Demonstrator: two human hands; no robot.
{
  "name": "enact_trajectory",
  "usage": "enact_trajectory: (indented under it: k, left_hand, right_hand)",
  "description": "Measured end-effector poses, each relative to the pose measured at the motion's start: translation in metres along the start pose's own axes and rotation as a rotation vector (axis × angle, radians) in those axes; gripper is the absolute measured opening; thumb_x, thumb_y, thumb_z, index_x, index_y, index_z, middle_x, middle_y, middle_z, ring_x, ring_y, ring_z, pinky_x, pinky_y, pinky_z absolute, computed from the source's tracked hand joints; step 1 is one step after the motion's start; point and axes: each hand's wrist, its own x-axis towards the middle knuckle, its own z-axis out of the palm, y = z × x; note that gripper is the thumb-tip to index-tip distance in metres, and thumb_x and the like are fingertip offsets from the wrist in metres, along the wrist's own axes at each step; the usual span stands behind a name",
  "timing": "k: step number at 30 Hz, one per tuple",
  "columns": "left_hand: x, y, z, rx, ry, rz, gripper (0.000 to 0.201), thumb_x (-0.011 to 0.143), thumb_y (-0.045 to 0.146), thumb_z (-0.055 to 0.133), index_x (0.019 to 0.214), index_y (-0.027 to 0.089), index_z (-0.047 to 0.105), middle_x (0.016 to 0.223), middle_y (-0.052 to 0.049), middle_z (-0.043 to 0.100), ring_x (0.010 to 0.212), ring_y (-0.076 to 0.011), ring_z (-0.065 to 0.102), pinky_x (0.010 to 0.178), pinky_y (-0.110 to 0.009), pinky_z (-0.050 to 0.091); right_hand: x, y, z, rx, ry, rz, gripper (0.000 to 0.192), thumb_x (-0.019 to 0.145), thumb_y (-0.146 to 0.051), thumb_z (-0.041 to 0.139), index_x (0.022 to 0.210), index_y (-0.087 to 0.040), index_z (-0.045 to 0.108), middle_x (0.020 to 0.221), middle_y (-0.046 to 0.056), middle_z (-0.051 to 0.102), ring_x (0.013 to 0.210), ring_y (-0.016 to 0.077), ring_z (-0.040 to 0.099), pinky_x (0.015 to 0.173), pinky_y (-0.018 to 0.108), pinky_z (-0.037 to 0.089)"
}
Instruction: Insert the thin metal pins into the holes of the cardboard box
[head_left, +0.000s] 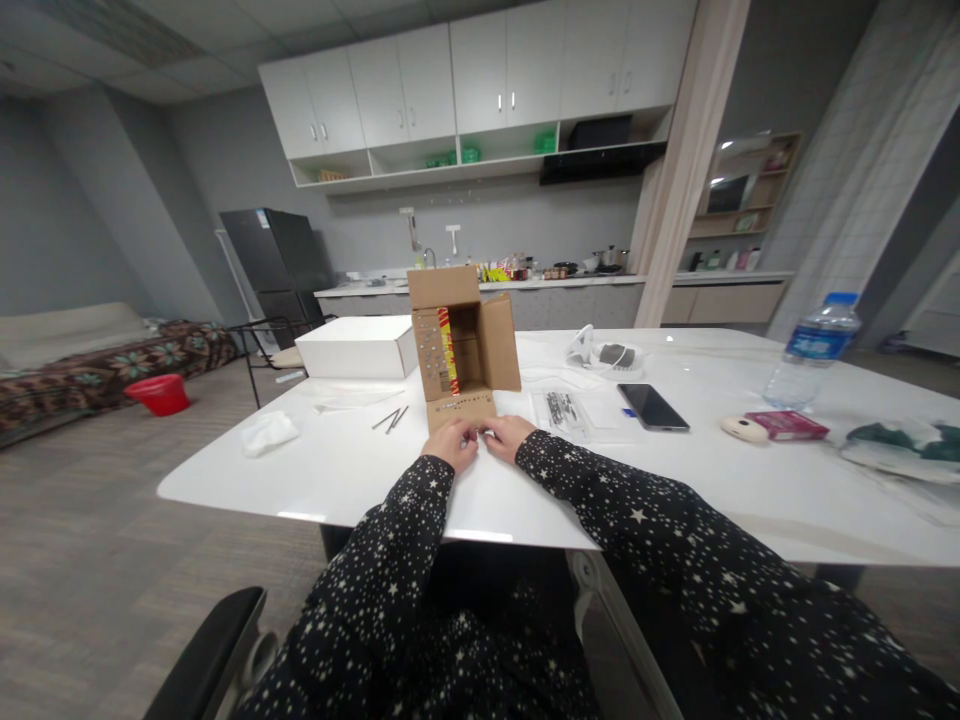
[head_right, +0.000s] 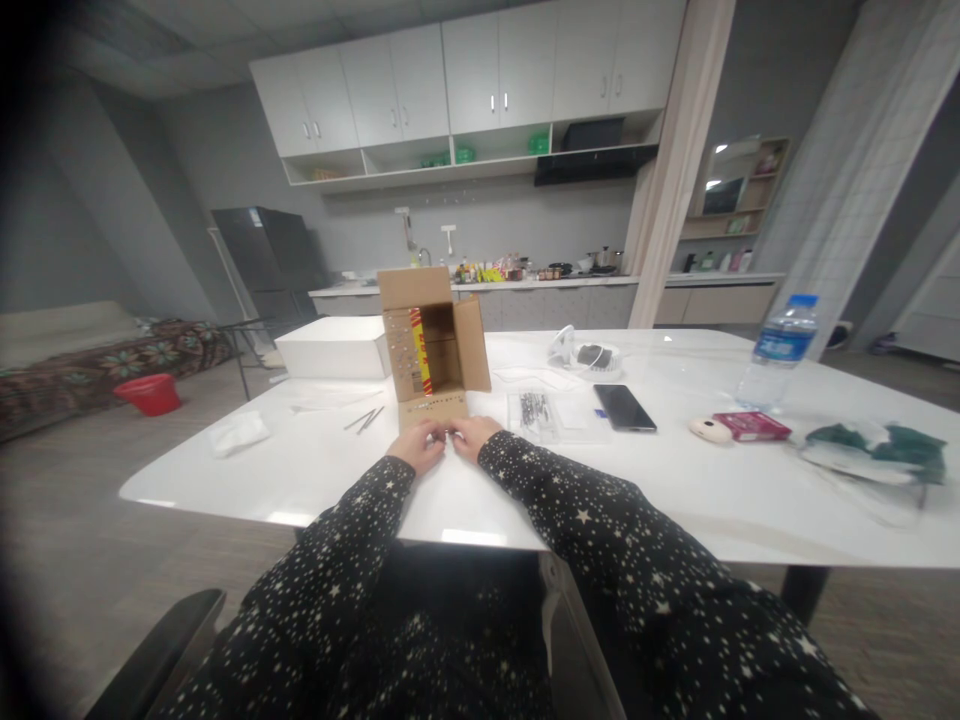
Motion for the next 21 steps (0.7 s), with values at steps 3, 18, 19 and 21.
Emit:
enact_trajectory:
  k: [3, 18, 19, 21]
  left_hand:
    - [0.0003, -0.0015, 0.0008, 0.002, 0.007, 0.012, 0.013, 0.072, 0.019, 0.052, 0.079, 0.019, 0.062, 0.086, -0.004, 0.06, 0.083, -0.0169, 0.058, 0.084, -0.03, 0.046]
    - [-0.0006, 0.0012, -0.0015, 0.007, 0.003, 0.002, 0.013, 0.073, 0.019, 0.051, 0.078, 0.019, 0.063, 0.086, -0.004, 0.061, 0.084, -0.0182, 0.058, 0.083, -0.031, 0.046]
    - [-0.0006, 0.0009, -0.0013, 0.005, 0.006, 0.003, 0.013, 0.073, 0.019, 0.051, 0.078, 0.019, 0.063, 0.086, -0.004, 0.061, 0.083, -0.0182, 0.059, 0.083, -0.031, 0.046]
    - [-0.0007, 0.0003, -0.0008, 0.005, 0.01, 0.002, 0.013, 0.073, 0.019, 0.051, 0.078, 0.019, 0.063, 0.086, -0.004, 0.061, 0.083, -0.0181, 0.059, 0.082, -0.031, 0.046]
  right_hand:
    - [-0.0008, 0.0007, 0.0008, 0.004, 0.024, -0.017, 0.033, 0.088, -0.027, 0.041, 0.114, -0.024, 0.06, 0.099, 0.004, 0.069, 0.089, 0.0185, 0.062, 0.077, 0.026, 0.04]
    - [0.0019, 0.0018, 0.0029, 0.001, 0.006, 0.0, 0.032, 0.087, -0.027, 0.042, 0.114, -0.024, 0.061, 0.1, 0.004, 0.069, 0.09, 0.0192, 0.062, 0.077, 0.027, 0.042]
    - [0.0018, 0.0019, 0.003, 0.003, 0.008, -0.001, 0.032, 0.087, -0.027, 0.042, 0.113, -0.024, 0.061, 0.1, 0.004, 0.069, 0.09, 0.0191, 0.062, 0.078, 0.027, 0.042]
    - [0.0019, 0.0023, 0.0035, 0.004, 0.012, -0.005, 0.032, 0.087, -0.027, 0.042, 0.113, -0.024, 0.061, 0.1, 0.004, 0.069, 0.09, 0.0192, 0.062, 0.078, 0.027, 0.042]
